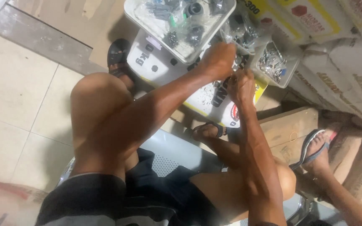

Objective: The person sits on a low stool and sorts small metal hardware items from a plastic container into a clear plastic bag. They pick up individual pieces, place them into the bag, and occasionally adjust the bag's position on a digital scale.

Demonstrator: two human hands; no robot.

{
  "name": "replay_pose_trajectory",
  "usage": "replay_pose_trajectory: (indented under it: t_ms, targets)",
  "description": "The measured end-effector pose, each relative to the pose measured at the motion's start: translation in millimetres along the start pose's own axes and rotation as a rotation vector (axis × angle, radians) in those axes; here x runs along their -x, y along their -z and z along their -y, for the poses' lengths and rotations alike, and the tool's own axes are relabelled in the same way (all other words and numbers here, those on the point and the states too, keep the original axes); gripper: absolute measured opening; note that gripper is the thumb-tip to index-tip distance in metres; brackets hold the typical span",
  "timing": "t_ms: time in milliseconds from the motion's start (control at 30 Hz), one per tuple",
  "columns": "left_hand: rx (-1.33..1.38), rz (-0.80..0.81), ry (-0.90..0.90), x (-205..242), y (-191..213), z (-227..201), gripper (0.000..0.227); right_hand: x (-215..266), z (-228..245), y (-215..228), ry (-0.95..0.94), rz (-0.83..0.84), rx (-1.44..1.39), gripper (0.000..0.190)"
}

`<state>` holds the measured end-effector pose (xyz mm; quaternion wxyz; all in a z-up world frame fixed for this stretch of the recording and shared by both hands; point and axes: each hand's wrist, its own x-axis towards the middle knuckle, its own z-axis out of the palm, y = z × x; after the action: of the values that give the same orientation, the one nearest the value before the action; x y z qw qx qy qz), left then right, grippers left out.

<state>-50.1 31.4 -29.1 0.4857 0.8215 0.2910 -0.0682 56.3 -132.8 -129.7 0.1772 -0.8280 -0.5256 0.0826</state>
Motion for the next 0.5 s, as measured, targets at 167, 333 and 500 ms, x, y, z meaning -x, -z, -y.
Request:
replay_pose_trajectory:
  t_ms: [167,333,500]
  targets:
    - [-0.185,-0.096,0.016,-27,-72,76,0.021,-6,12,37,-0.219,0.019,-0.156,0.011]
    - [-0.308,-0.427,-0.196,-51,-115,108,0.035,-17,62,107,-0.542,-0.024,-0.551,0.023]
    - [-0.404,-0.398,-0.177,-61,-117,107,0.022,-10,97,157,-0.302,-0.110,-0.722,0.015]
